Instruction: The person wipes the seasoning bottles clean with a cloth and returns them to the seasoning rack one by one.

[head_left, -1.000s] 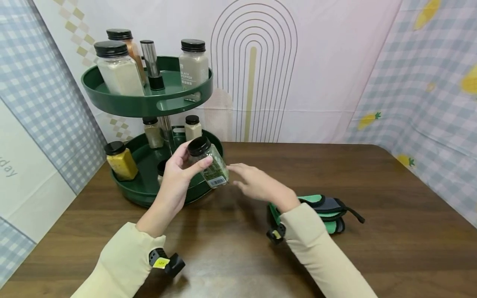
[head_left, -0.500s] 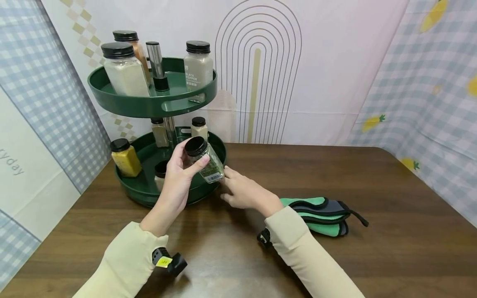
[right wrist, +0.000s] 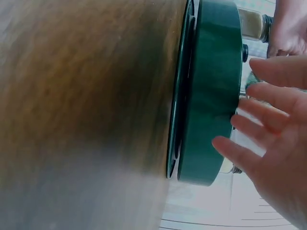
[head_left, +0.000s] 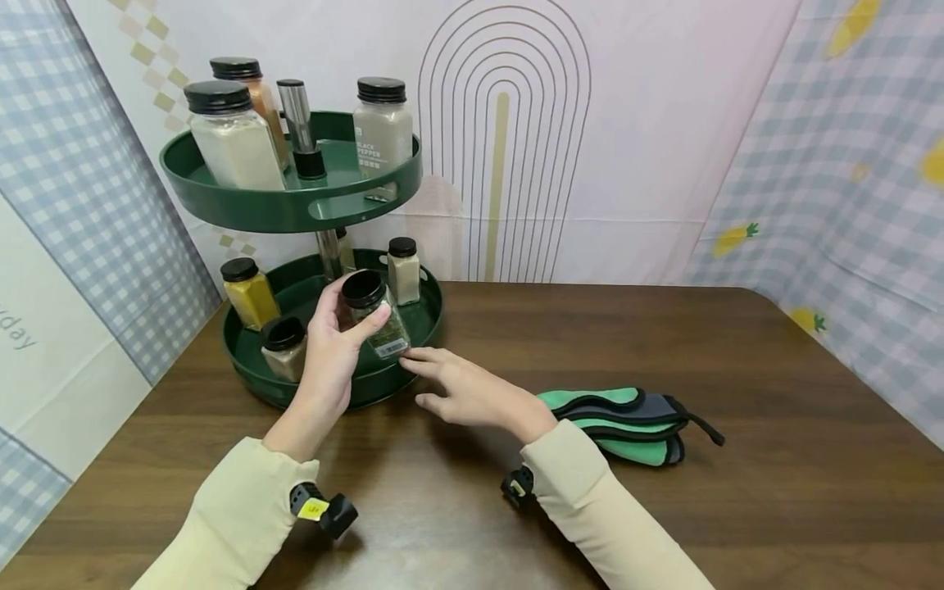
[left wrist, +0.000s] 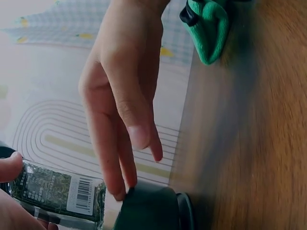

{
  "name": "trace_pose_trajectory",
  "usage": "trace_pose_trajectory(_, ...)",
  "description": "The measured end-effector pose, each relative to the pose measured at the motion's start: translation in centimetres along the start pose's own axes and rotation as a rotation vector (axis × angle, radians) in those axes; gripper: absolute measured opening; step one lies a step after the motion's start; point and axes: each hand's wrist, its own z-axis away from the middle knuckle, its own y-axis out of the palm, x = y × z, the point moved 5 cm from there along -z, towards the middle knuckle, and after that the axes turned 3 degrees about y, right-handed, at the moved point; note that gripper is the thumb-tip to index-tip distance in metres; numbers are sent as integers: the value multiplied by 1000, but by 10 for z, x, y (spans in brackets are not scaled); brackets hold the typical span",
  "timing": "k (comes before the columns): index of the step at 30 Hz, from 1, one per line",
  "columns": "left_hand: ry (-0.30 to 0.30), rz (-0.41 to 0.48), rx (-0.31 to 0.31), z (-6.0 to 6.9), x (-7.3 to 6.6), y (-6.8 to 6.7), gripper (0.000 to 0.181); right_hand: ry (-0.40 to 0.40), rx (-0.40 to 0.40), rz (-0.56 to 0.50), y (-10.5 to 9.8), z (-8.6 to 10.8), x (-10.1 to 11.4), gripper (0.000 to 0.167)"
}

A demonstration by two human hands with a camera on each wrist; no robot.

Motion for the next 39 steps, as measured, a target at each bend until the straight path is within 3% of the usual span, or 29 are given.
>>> trace_pose_trajectory(8,-45,-78,27,-3,8,-3,52,77,-37,53,-1,-2,-10,55)
trace_pose_trajectory(17,-95,-158,46,-5,14,-7,51,24,13,157,-1,0,6,50)
trace_pose_trajectory(28,-193,-302,138,-12,17,-15,52,-59,21,290,11,4,25,49)
trace_pose_trajectory(39,-209,-399,275,-14,8,-24,53,-66,40,202,13,4,32,29)
